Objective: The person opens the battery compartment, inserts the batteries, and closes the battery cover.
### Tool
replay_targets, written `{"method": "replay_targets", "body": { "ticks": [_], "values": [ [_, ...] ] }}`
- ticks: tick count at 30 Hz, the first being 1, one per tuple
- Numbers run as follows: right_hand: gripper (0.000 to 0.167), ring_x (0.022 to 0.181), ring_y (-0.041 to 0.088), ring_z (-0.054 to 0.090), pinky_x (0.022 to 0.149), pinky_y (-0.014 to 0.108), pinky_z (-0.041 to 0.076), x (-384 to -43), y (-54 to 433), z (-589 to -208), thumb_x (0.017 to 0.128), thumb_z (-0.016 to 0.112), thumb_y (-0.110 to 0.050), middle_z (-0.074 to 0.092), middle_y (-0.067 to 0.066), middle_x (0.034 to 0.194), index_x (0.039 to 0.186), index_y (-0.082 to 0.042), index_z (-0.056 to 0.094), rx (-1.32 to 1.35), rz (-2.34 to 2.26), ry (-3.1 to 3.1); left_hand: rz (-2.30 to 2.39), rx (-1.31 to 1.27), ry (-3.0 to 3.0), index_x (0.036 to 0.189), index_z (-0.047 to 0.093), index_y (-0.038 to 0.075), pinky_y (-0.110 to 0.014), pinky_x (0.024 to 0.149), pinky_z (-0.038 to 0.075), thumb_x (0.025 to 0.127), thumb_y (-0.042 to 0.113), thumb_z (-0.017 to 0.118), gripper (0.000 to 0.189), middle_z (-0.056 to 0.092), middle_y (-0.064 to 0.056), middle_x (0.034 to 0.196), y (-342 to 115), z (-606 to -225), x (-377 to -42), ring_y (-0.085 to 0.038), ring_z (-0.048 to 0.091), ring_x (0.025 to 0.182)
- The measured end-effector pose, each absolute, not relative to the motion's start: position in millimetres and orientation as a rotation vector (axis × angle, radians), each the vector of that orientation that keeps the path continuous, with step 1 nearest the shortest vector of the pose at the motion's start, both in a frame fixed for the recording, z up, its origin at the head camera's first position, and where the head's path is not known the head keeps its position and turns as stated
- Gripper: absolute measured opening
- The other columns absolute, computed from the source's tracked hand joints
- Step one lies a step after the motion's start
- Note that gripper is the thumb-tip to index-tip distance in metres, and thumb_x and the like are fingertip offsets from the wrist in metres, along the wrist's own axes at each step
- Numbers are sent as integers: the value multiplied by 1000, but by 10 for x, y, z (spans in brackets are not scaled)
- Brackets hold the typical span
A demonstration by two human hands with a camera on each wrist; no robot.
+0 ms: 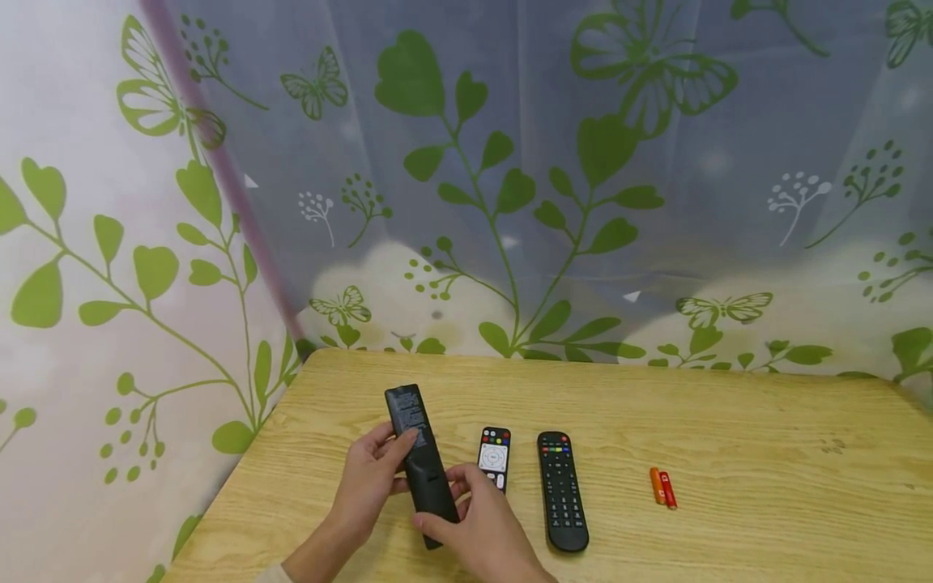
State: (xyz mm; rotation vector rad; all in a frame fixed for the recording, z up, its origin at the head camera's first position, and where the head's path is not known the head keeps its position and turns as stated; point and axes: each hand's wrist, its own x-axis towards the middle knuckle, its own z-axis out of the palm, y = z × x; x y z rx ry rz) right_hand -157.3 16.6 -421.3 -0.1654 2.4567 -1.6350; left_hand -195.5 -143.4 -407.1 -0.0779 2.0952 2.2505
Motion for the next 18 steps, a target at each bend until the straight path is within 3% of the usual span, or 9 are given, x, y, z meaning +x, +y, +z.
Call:
{"method": "replay_targets", "body": {
  "ticks": [12,18],
  "values": [
    [64,74,15,50,59,31,42,-1531,161,-4223,75,80,-43,51,-1,92,122,-10,52,-208,-1529,2570,2284,-125,2048,126,51,-7,-35,66,58,95,13,59,37,68,-20,101,-1479,-4087,-1973,-27,69,83],
    [67,79,13,52,55,31,43,-1495,142,-4207,75,78,-49,50,-1,111,129,-20,51,-326,-1291,2826,2302,-105,2009,125,50,-9,-34,66,58,96,9,58,35,68,-21,99,-1487,-4096,-1973,-26,70,80]
  ]
}}
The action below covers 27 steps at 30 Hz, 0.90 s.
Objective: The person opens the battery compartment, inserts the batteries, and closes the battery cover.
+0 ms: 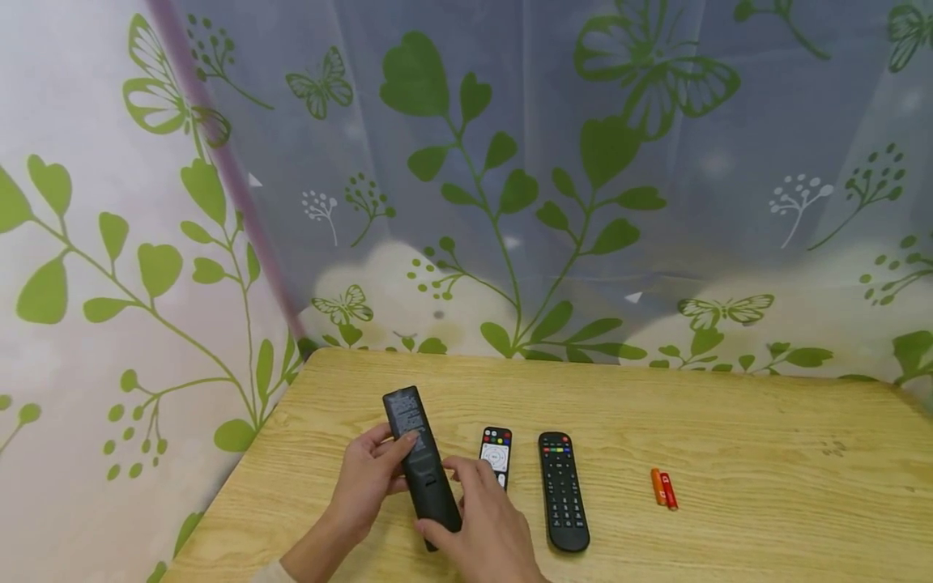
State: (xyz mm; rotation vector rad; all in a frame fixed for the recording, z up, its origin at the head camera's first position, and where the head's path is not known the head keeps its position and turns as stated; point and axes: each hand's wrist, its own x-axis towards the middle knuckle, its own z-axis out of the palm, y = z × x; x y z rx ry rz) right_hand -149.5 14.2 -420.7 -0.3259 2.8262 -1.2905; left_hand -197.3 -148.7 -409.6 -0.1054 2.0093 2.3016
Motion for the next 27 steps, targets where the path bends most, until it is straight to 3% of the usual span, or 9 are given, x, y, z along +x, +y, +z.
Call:
{"method": "replay_targets", "body": {
  "ticks": [7,14,23,27],
  "values": [
    [44,82,12,52,55,27,44,-1449,120,-4188,79,77,-42,47,-3,111,117,-29,60,-520,-1086,3043,2322,-95,1965,125,49,-10,-34,67,58,97,9,57,35,68,-22,100,-1504,-4111,-1972,-28,69,83],
    [43,70,8,49,51,28,42,-1449,85,-4168,80,77,-37,49,-3,101,115,-22,57,-532,-1058,2994,2315,-102,1978,123,51,-11,-33,65,58,95,8,58,35,69,-21,97,-1489,-4122,-1961,-27,70,79],
    [40,71,8,46,59,26,41,-1508,134,-4213,81,77,-28,48,-7,91,108,-20,49,-568,-1258,2767,2245,-66,2041,123,51,-11,-31,63,58,94,10,60,37,69,-21,96,-1476,-4146,-1933,-25,70,78],
    [37,78,8,49,64,28,44,-1520,134,-4205,83,76,-25,50,-7,96,105,-21,46,-565,-1318,2730,2254,-78,2029,124,50,-11,-31,64,58,95,9,59,36,69,-21,96,-1480,-4157,-1937,-26,70,79]
  ]
}}
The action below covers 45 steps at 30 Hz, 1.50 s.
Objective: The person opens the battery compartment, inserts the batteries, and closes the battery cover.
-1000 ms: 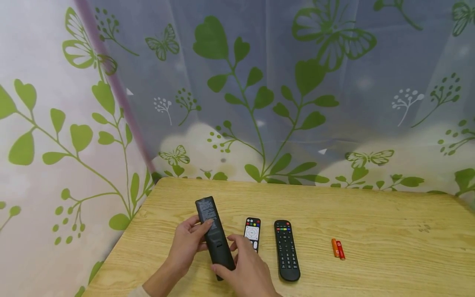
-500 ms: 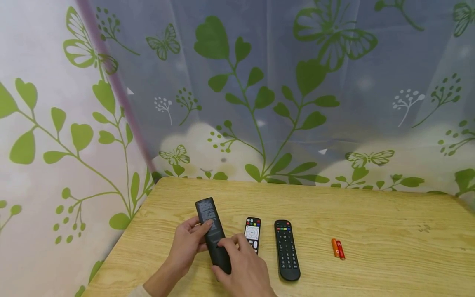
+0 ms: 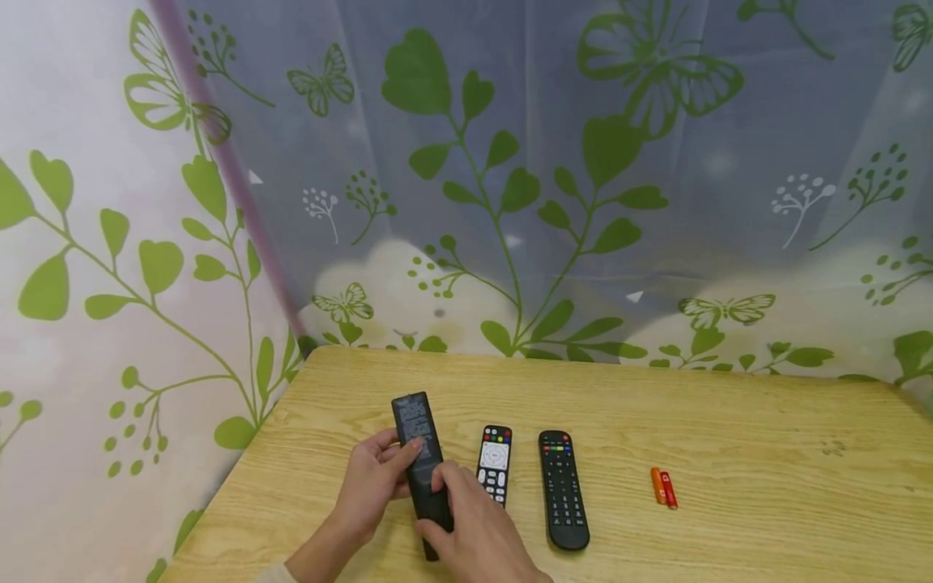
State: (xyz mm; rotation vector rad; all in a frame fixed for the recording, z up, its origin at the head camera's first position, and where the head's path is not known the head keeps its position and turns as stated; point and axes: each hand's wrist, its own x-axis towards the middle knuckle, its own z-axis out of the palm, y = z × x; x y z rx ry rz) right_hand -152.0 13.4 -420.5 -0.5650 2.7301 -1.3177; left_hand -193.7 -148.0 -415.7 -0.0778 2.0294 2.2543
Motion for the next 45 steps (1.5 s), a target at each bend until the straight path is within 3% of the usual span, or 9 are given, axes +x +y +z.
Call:
{"method": "replay_targets", "body": {
  "ticks": [7,12,16,27,39,45],
  "values": [
    [35,73,7,47,59,24,42,-1524,131,-4211,84,74,-25,47,-7,91,107,-23,48,-564,-1329,2758,2265,-133,2031,122,51,-11,-31,62,58,96,8,57,33,69,-20,94,-1488,-4188,-1975,-25,70,76],
    [33,78,7,48,60,25,44,-1511,136,-4226,86,72,-30,49,-6,101,112,-22,52,-526,-1270,2801,2284,-133,2023,123,50,-11,-31,62,58,95,8,58,35,68,-20,95,-1494,-4198,-1993,-25,70,77],
    [31,78,7,50,58,26,45,-1505,140,-4207,86,71,-29,50,-6,99,110,-19,56,-519,-1199,2857,2288,-131,2021,122,51,-11,-30,62,58,95,8,58,34,69,-20,93,-1492,-4208,-1997,-24,70,76],
    [31,65,6,45,54,26,44,-1452,122,-4149,80,71,-26,47,-3,95,105,-14,56,-544,-1031,3012,2235,-115,2079,123,52,-10,-27,58,57,94,10,61,36,69,-19,94,-1445,-4203,-1976,-22,70,75],
    [31,65,10,47,53,29,44,-1451,151,-4127,81,70,-25,51,4,107,105,-15,54,-400,-1114,2925,2235,-141,2081,125,50,-11,-28,57,57,95,11,60,39,69,-18,92,-1446,-4216,-1970,-22,70,73],
    [26,63,6,48,52,24,42,-1459,250,-4121,82,70,-21,47,-4,96,102,-16,54,-366,-1346,2781,2251,-147,2070,124,50,-11,-31,58,58,94,10,61,38,69,-19,93,-1450,-4229,-1961,-24,70,74]
  ]
}}
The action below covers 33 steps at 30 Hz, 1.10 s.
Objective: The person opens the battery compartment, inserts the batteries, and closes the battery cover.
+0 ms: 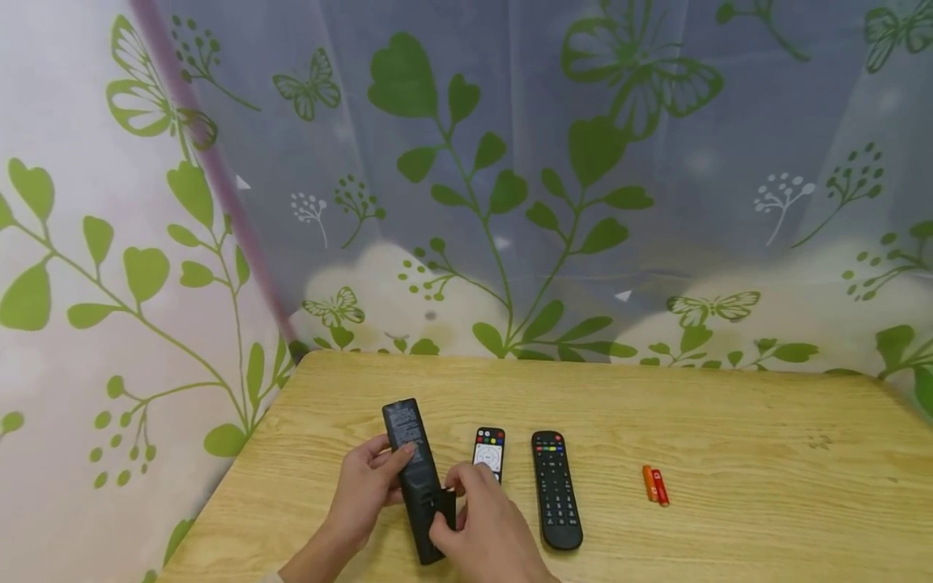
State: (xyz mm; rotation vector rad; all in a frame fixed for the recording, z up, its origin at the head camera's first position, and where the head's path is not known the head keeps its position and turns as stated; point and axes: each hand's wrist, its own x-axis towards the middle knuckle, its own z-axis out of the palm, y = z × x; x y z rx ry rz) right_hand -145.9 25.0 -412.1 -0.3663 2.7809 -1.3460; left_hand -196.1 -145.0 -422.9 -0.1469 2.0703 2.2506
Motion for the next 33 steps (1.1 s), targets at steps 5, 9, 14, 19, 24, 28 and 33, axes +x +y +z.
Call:
{"method": "replay_targets", "body": {
  "ticks": [5,9,14,19,24,28,33],
  "values": [
    [25,68,6,50,56,22,44,-1486,355,-4101,83,69,-20,48,-6,96,104,-17,55,-382,-1403,2823,2262,-178,2062,122,51,-11,-32,59,58,94,8,60,35,69,-19,93,-1466,-4234,-1981,-25,70,74],
    [26,71,4,52,58,21,46,-1521,479,-4083,84,69,-18,51,-6,99,105,-16,56,-394,-1411,2908,2254,-184,2070,121,51,-10,-33,60,58,94,7,59,33,69,-20,93,-1480,-4233,-1992,-27,70,75],
    [26,72,5,54,58,21,47,-1581,743,-4046,84,70,-17,53,-3,100,106,-16,57,-329,-1394,2973,2255,-192,2069,123,51,-11,-34,61,58,94,8,60,35,69,-20,94,-1488,-4227,-1994,-28,70,76],
    [27,72,7,54,56,24,46,-1648,1121,-3998,83,70,-16,54,-1,102,108,-15,59,-138,-1306,3041,2236,-198,2080,124,50,-10,-31,57,57,94,9,60,37,69,-18,93,-1494,-4231,-1994,-26,69,74],
    [30,75,11,57,56,26,47,-1703,1614,-3972,85,68,-16,55,7,107,112,-10,59,-27,-1182,3109,2219,-205,2108,125,51,-10,-30,57,57,94,10,60,38,69,-18,93,-1516,-4227,-2018,-25,70,75],
    [32,77,15,58,54,28,47,-1766,2054,-3990,88,65,-17,54,14,111,115,-4,56,7,-1035,3137,2222,-208,2113,126,50,-10,-30,58,57,94,11,61,39,69,-18,95,-1534,-4225,-2037,-25,70,76],
    [36,76,18,58,51,31,45,-1804,2597,-4071,90,64,-19,53,21,113,118,1,54,51,-848,3117,2230,-218,2091,126,49,-10,-31,59,58,94,10,61,40,69,-19,97,-1544,-4233,-2037,-26,70,76]
  ]
}}
